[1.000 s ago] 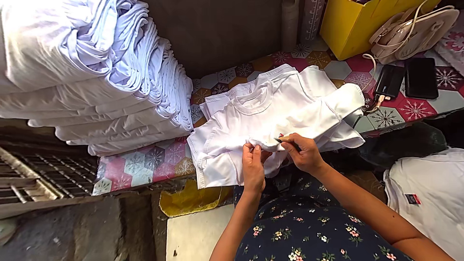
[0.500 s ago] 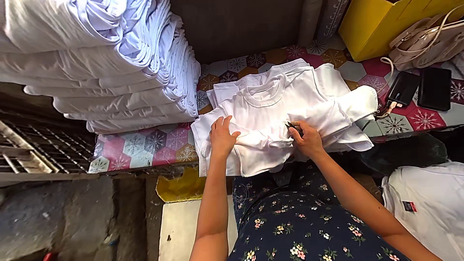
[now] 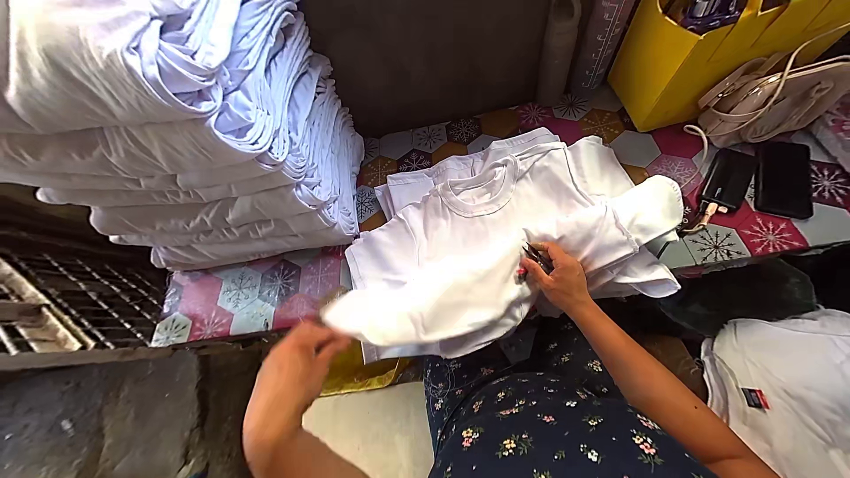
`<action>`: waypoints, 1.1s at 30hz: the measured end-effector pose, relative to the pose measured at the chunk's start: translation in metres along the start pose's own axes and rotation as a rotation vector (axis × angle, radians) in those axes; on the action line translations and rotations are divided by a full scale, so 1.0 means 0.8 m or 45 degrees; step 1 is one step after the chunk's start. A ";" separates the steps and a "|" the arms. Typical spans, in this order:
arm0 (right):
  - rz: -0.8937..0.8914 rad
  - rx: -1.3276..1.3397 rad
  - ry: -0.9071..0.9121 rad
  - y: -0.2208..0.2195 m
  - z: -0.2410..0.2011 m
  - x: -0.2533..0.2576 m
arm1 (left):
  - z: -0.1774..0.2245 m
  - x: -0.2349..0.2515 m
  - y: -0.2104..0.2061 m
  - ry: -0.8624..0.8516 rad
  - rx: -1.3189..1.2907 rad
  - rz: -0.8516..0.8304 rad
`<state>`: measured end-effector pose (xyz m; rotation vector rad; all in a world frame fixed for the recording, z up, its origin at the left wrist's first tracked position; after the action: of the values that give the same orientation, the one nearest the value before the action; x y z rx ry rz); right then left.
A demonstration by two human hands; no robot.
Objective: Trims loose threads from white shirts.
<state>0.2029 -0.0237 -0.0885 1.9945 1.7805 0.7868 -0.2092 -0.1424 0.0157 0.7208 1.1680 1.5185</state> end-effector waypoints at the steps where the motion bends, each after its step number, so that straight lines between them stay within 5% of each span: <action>1: -0.003 0.004 0.010 -0.001 -0.001 0.000 | -0.002 -0.008 -0.007 0.104 0.102 -0.145; 7: -0.062 0.158 -0.081 -0.002 0.006 0.006 | 0.148 0.115 -0.019 -0.170 -0.242 0.403; 11: -0.107 0.414 -0.241 0.003 0.015 0.011 | 0.246 0.234 -0.096 -0.156 -0.281 0.271; 16: -0.087 0.846 -0.313 0.006 0.034 0.014 | 0.238 0.296 -0.173 -0.046 -0.114 0.057; 21: -0.098 0.929 -0.301 0.002 0.036 0.016 | 0.233 0.246 -0.123 -0.161 -0.362 0.307; 25: -0.206 0.832 -0.225 0.008 0.017 0.007 | 0.272 0.121 -0.122 -0.540 -0.429 0.174; 29: -0.380 0.473 0.135 0.033 -0.032 -0.012 | 0.280 -0.003 -0.157 -0.643 -0.509 0.140; 33: -0.479 0.212 0.538 0.034 -0.069 -0.028 | 0.275 -0.028 -0.184 -0.613 -0.522 0.269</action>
<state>0.1892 -0.0551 -0.0332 1.5833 2.4391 1.0112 0.0466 -0.0993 -0.0426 0.8797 0.4141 1.5740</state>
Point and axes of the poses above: each hand's wrist, its own x-axis towards the middle knuckle, its own y-axis out of the back of the hand, z = x × y, the point moved 10 cm from there along x, towards the middle knuckle, and after that the axes turned 8 degrees about z, right-handed, at the moved point
